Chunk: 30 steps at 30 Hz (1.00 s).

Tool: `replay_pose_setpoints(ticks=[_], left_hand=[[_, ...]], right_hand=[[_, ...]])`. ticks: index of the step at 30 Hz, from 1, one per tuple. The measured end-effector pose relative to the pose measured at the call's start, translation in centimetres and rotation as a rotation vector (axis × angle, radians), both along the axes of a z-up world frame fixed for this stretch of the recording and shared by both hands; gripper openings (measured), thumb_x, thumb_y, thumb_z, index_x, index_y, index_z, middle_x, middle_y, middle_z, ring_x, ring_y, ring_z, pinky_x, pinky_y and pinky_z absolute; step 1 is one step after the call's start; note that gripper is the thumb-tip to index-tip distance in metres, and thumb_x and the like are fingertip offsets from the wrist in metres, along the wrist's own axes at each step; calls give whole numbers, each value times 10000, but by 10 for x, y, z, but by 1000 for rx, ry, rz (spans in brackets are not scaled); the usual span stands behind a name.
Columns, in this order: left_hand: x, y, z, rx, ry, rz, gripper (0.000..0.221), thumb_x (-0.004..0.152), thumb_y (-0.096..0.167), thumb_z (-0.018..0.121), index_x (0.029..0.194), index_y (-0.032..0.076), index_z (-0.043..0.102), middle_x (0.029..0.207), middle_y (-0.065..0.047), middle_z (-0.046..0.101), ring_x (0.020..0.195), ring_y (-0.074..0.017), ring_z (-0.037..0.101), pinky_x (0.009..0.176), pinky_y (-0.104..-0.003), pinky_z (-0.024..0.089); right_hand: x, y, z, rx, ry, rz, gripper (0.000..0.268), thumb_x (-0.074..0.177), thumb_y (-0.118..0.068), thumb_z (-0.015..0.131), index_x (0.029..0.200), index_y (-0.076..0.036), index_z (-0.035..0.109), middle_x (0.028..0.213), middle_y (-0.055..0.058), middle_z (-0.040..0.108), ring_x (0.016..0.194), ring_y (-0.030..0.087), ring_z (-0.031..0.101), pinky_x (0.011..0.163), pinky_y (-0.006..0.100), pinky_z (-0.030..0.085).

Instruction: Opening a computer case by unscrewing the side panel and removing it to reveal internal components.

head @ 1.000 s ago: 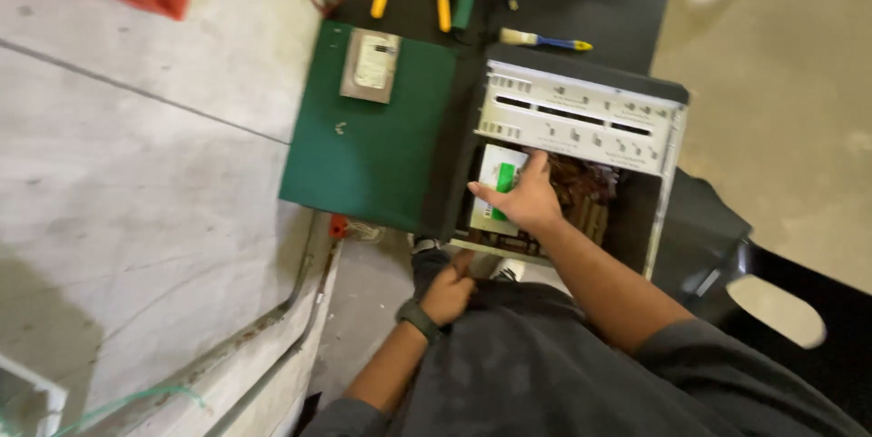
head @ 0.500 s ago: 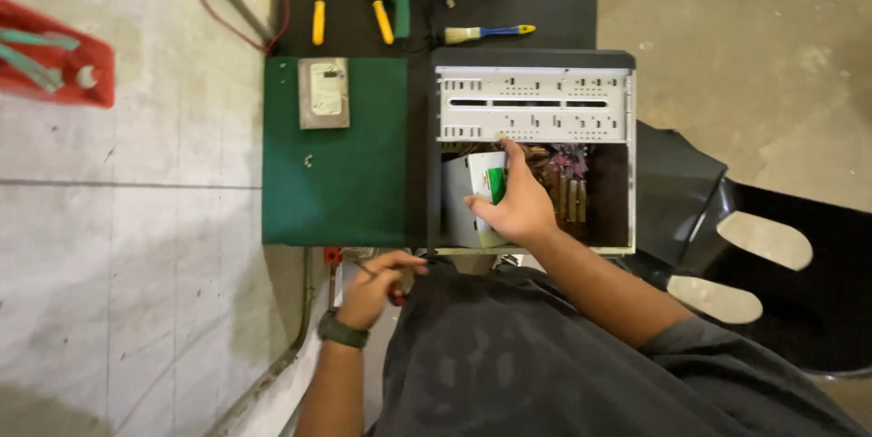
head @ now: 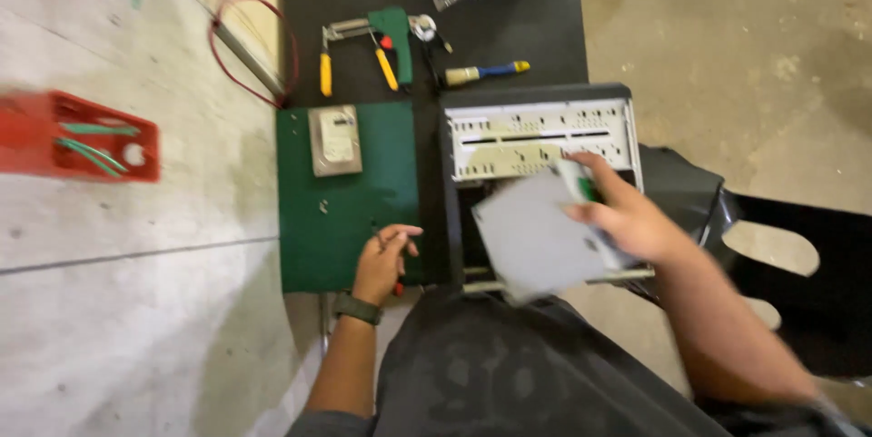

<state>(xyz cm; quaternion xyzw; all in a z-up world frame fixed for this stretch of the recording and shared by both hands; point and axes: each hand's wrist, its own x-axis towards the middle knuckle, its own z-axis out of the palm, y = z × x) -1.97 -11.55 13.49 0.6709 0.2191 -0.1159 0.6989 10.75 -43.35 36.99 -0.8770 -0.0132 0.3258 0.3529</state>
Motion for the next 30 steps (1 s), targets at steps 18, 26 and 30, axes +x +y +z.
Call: replay_pose_setpoints(ticks=[18, 26, 30], left_hand=[[11, -31, 99, 260, 50, -84, 390, 1046, 386, 445, 989, 190, 777, 594, 33, 410, 554, -123, 425, 610, -316, 383], [27, -88, 140, 215, -40, -191, 306, 1050, 247, 487, 1055, 162, 781, 738, -118, 731, 718, -236, 657, 714, -375, 529], [48, -110, 142, 283, -36, -268, 305, 1047, 267, 476, 1065, 146, 755, 892, -224, 736, 886, -440, 684, 792, -490, 537]], right_hand=[[66, -168, -77, 373, 764, -161, 1024, 630, -250, 666, 1605, -99, 389, 1518, 164, 582, 1190, 360, 643, 907, 498, 512], [90, -263, -181, 1006, 1143, -232, 637, 951, -215, 551, 1533, -52, 351, 1181, 238, 672, 779, 276, 756, 540, 330, 621], [75, -262, -176, 900, 931, -446, 659, 886, -314, 564, 1479, -51, 445, 1176, 218, 687, 833, 292, 745, 648, 386, 598]])
